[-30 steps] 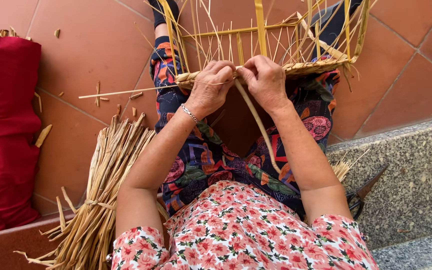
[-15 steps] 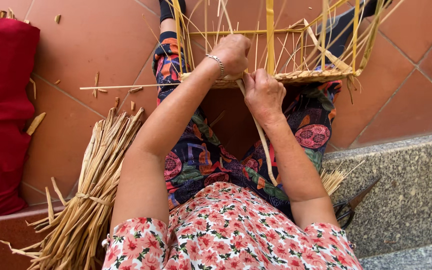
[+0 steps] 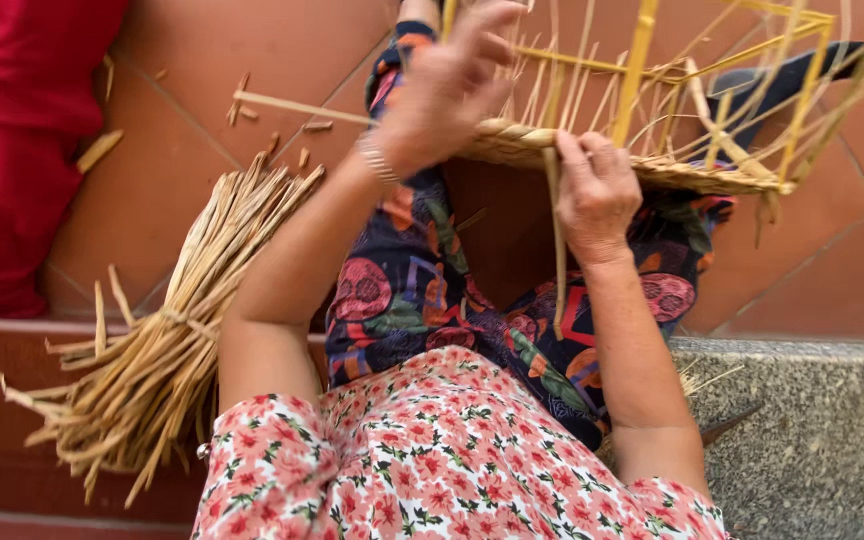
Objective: The person weaves a basket using dried palm leaves, interlacing them through a pre-formed frame. They trim excess material with scissors and continue weaving the sides of the basket.
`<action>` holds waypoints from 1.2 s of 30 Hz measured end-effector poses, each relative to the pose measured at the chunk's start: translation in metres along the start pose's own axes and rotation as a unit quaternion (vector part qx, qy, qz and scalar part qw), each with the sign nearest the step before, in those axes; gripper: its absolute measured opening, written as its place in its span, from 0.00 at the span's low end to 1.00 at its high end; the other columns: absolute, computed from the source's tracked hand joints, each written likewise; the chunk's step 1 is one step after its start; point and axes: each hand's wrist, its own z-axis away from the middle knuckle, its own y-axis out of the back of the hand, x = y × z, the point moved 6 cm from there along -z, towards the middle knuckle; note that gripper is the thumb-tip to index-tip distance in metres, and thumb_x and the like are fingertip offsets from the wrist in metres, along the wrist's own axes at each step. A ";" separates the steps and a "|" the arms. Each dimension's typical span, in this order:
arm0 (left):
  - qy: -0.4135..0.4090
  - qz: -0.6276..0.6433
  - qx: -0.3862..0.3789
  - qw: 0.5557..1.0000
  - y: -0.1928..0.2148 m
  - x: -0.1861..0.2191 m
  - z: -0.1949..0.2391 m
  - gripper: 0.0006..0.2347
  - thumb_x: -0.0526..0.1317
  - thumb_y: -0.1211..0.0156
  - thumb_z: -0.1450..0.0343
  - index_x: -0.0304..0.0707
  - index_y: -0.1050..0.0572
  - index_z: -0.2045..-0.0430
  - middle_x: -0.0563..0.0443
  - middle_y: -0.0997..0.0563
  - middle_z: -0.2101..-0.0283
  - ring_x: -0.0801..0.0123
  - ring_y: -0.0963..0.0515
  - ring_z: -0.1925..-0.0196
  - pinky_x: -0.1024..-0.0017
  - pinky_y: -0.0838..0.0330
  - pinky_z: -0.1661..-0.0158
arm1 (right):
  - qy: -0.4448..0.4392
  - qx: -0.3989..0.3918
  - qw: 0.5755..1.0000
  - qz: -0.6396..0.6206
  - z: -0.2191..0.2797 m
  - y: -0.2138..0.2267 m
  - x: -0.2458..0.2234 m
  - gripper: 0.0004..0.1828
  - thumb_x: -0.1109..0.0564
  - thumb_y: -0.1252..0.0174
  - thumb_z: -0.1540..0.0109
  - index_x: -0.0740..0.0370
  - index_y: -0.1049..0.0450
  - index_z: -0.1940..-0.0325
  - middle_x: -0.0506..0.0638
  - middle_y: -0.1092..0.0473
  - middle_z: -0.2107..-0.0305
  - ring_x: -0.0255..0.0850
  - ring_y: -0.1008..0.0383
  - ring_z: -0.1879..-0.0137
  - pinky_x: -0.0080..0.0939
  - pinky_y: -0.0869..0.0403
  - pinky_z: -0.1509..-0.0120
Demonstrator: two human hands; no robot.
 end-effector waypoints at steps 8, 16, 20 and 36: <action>0.201 -0.078 0.262 0.941 0.177 -0.100 0.213 0.02 0.27 0.38 0.25 0.31 0.23 0.63 0.52 0.18 0.64 0.75 0.20 0.65 0.76 0.22 0.63 | 0.026 -0.025 0.999 -0.019 0.018 -0.019 0.002 0.21 0.73 0.41 0.34 0.62 0.21 0.38 0.55 0.31 0.54 0.50 0.27 0.46 0.47 0.25 0.43; 0.410 -0.500 -0.005 0.763 0.122 -0.207 0.330 0.04 0.34 0.31 0.38 0.39 0.20 0.74 0.44 0.21 0.60 0.56 0.26 0.53 0.55 0.34 0.48 | -0.008 -0.045 0.997 -0.070 0.026 -0.025 0.008 0.21 0.75 0.43 0.31 0.63 0.22 0.36 0.55 0.32 0.50 0.47 0.26 0.48 0.43 0.24 0.43; 0.449 -0.521 -0.047 0.724 0.121 -0.212 0.330 0.06 0.29 0.40 0.37 0.39 0.21 0.70 0.47 0.20 0.60 0.59 0.25 0.51 0.60 0.30 0.50 | -0.037 -0.061 0.994 -0.089 0.023 -0.019 0.006 0.23 0.75 0.44 0.33 0.64 0.23 0.35 0.57 0.32 0.48 0.47 0.26 0.49 0.45 0.24 0.42; 0.244 0.094 0.010 0.965 0.077 -0.009 0.258 0.07 0.33 0.42 0.23 0.32 0.23 0.53 0.49 0.18 0.58 0.71 0.20 0.58 0.73 0.24 0.56 | -0.241 -0.184 0.684 -0.664 0.032 -0.066 -0.164 0.15 0.58 0.48 0.25 0.65 0.28 0.35 0.54 0.28 0.40 0.34 0.28 0.44 0.36 0.25 0.43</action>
